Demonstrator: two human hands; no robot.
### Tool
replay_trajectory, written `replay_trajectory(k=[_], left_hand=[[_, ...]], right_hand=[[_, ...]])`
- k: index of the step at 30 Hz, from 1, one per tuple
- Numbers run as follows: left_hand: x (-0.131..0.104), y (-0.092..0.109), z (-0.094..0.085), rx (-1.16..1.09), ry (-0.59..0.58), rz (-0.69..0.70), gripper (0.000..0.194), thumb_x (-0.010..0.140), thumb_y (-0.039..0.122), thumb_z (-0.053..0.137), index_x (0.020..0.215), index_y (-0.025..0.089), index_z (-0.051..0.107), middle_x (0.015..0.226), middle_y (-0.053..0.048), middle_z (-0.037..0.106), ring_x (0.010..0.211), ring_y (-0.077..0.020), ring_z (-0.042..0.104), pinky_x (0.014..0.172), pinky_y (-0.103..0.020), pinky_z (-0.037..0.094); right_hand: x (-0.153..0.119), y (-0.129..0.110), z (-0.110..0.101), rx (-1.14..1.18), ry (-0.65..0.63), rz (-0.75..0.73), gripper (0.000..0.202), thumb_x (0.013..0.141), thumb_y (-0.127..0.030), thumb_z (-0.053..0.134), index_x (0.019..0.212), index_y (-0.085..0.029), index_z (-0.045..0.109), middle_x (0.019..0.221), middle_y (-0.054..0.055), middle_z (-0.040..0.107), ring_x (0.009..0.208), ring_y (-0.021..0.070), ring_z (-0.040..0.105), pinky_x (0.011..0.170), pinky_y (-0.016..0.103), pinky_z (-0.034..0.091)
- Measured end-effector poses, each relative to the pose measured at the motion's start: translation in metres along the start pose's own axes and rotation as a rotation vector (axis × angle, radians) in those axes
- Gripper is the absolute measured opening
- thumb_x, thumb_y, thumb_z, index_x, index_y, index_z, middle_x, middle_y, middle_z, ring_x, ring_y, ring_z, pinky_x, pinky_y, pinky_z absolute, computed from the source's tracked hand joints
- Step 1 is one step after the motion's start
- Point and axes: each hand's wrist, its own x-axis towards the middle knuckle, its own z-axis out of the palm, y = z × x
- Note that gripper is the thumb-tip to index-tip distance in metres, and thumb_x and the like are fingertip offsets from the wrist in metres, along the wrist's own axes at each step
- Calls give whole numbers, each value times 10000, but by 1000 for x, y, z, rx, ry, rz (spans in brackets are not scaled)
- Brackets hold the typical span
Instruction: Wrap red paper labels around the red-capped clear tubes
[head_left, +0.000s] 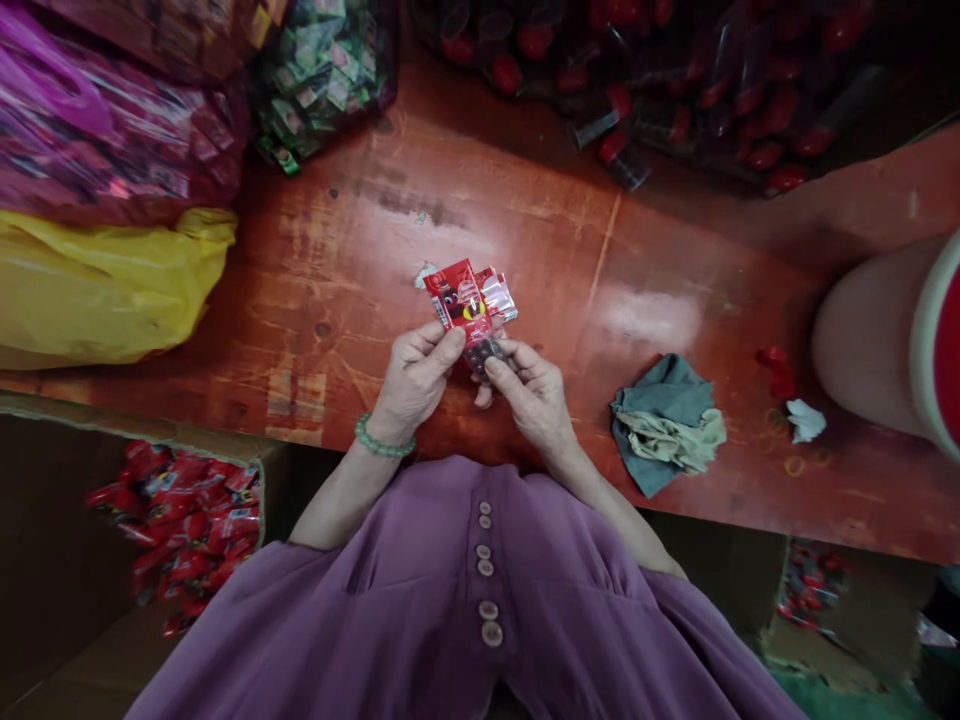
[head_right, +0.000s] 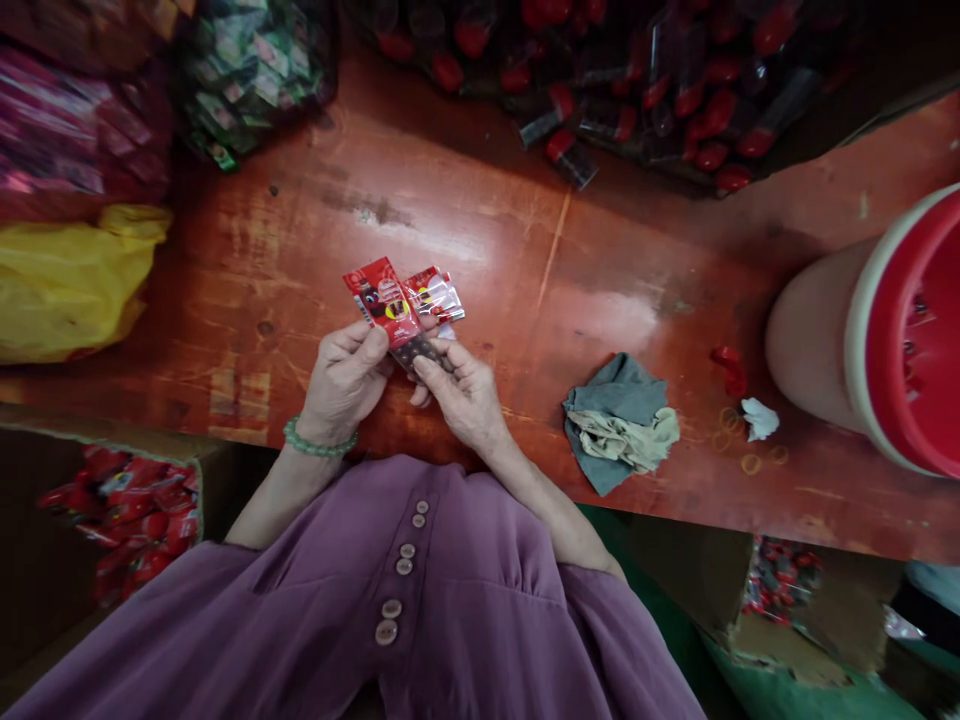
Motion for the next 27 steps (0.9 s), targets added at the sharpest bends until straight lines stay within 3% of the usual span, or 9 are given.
replay_trajectory(k=[5,8,12,16,18,23,27], left_hand=[[1,-12,3,81,81,90,294,742,461,807,890,208,781,900,-49,782,814,-180,715,790,-310,567],[3,-19,4,74,121,97,314,692,462,844,869,210,781,866,-33,778,771,-160,707,765,-287,557],[4,-20,7,5,132,53,311,639,446,880,819,215,776,819,-22,771,725,-148,705,737,-289,562],[2,-15,9,-27,86,45,335,641,490,868,820,217,789,855,-56,785,850,-211,736,821,-356,584],[1,-14,8,-20,65,43,327,658,499,854,809,216,792,868,-66,788,861,-220,737,780,-346,592],[-4,-20,6,22,-13,-9,291,754,482,788,851,207,790,813,-49,772,499,-107,605,490,-261,508],[-7,-20,6,40,-32,-38,334,767,497,775,873,180,782,743,-48,749,466,-100,570,486,-264,490]], right_hand=[[-7,4,2,-340,171,-249,237,950,-380,564,1115,-226,633,840,20,701,595,114,628,625,289,562],[-9,8,3,-460,254,-326,236,943,-354,564,1126,-226,640,951,63,726,648,138,647,664,321,577],[-7,10,2,-317,191,-229,246,942,-370,571,1138,-234,631,909,15,722,564,99,620,587,274,562],[-6,7,2,-405,173,-303,198,917,-329,610,1085,-238,662,948,41,732,676,138,660,697,323,583],[-7,5,2,-379,148,-285,182,912,-319,617,1066,-234,662,926,35,730,683,136,665,707,320,582],[-4,2,-1,-46,47,-51,223,878,-415,666,965,-211,645,747,-38,668,533,73,612,569,234,547],[2,2,-4,54,16,27,299,826,-479,716,909,-203,637,687,-54,644,531,71,610,573,229,553]])
